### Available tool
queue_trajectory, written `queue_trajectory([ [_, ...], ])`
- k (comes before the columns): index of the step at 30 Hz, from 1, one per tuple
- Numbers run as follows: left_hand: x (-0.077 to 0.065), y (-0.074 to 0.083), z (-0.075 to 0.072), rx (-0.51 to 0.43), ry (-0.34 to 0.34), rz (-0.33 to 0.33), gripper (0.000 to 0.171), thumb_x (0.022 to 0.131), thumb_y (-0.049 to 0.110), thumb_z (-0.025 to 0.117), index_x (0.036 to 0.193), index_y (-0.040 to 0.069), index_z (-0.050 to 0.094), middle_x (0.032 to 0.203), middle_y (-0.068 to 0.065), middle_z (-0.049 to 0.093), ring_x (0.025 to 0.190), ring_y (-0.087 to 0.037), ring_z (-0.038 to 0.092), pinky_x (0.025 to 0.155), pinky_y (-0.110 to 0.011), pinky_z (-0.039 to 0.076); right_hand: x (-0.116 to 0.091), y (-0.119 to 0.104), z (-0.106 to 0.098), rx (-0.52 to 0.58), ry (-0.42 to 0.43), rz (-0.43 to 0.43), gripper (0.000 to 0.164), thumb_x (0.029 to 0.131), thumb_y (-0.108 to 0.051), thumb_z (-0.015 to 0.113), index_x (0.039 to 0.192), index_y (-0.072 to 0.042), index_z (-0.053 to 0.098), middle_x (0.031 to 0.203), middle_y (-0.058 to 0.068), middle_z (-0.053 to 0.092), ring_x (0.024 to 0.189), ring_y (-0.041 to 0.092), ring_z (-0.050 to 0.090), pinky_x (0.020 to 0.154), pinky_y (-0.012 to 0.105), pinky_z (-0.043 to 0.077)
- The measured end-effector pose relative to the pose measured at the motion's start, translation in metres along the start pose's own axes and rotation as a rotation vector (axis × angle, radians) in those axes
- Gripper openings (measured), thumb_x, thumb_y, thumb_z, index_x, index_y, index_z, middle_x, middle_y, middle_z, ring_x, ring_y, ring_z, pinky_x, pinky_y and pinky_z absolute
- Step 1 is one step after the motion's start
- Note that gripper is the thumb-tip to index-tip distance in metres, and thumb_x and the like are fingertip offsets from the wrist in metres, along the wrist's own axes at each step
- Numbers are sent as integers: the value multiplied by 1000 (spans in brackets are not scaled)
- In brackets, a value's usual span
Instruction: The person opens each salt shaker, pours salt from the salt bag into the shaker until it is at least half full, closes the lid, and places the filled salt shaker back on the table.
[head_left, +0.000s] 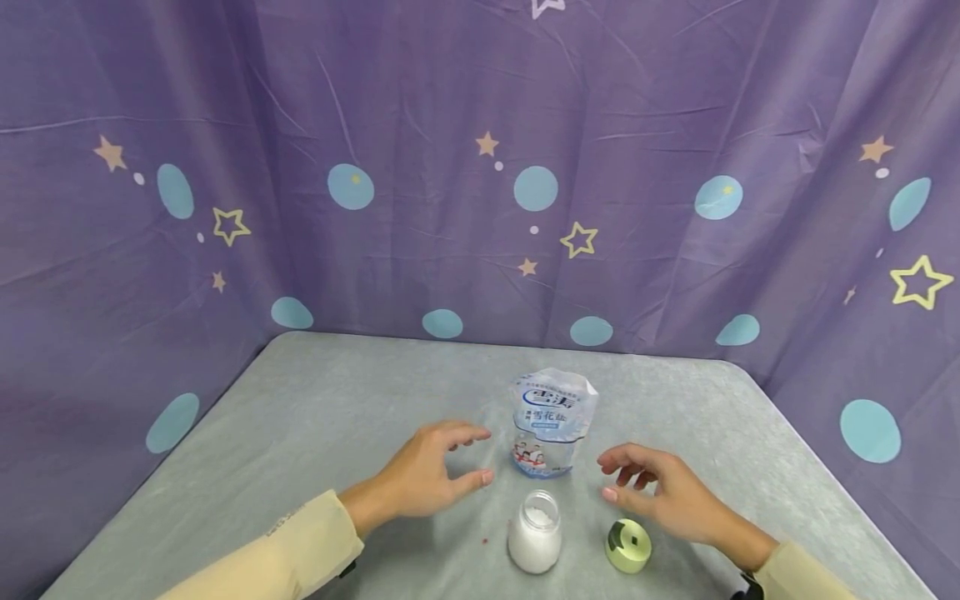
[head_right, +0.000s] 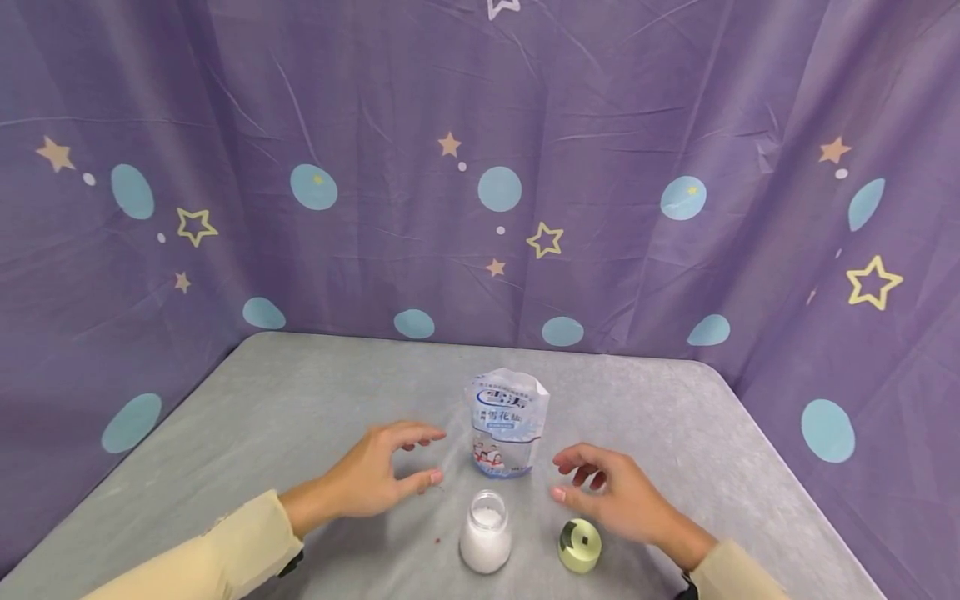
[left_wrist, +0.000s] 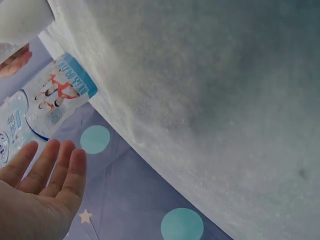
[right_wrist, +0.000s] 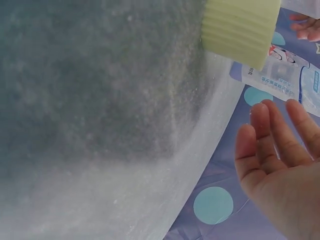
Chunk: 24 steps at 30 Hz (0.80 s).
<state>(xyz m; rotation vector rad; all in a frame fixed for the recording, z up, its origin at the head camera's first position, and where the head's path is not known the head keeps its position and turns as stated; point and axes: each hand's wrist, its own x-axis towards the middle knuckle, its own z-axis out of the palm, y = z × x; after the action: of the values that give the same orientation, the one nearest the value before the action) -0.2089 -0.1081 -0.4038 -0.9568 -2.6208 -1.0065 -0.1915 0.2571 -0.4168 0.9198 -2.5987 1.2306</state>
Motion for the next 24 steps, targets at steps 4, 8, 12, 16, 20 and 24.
queue_trajectory([
  [4, -2, 2, 2, 1, -13, 2, 51, 91, 42, 78, 132, 14, 68, 130, 0, 68, 110, -18, 65, 92, -41, 54, -6, 1, -2, 24, -6, -45, 32, 90, -15, 80, 120, -17, 69, 107, 5, 70, 89, 17, 65, 73, 31, 53],
  [8, -5, 3, 4, -8, -24, 2, 50, 91, 42, 77, 131, 13, 69, 129, 1, 69, 109, -17, 65, 92, -40, 54, -12, 2, -3, 27, -26, -60, 38, 88, -13, 82, 123, -17, 68, 109, 6, 70, 91, 19, 65, 74, 32, 53],
  [12, -7, 4, 5, -33, -29, 18, 47, 92, 40, 76, 128, 11, 70, 122, -1, 72, 106, -19, 66, 91, -42, 55, -19, 2, -5, 35, -49, -47, 42, 85, -16, 85, 124, -17, 67, 110, 6, 70, 91, 20, 65, 75, 33, 53],
  [16, -9, 4, 6, -48, -25, 29, 43, 93, 40, 76, 125, 10, 72, 117, -1, 73, 103, -17, 66, 91, -42, 55, -26, 4, -7, 55, -66, -25, 45, 84, -18, 86, 124, -17, 67, 111, 7, 70, 92, 22, 65, 75, 33, 53],
  [20, -12, 3, 7, -47, -17, 33, 42, 93, 40, 76, 123, 11, 73, 116, -1, 74, 102, -14, 65, 90, -39, 55, -31, 6, -7, 73, -81, -42, 49, 81, -18, 88, 125, -11, 67, 111, 8, 70, 91, 22, 64, 75, 32, 52],
  [24, -14, 5, 8, -56, -26, 7, 43, 92, 40, 77, 124, 11, 73, 117, -1, 73, 103, -14, 65, 91, -39, 54, -36, 9, -6, 78, -88, -58, 54, 77, -20, 91, 124, -7, 67, 111, 8, 71, 90, 20, 63, 75, 32, 51],
])
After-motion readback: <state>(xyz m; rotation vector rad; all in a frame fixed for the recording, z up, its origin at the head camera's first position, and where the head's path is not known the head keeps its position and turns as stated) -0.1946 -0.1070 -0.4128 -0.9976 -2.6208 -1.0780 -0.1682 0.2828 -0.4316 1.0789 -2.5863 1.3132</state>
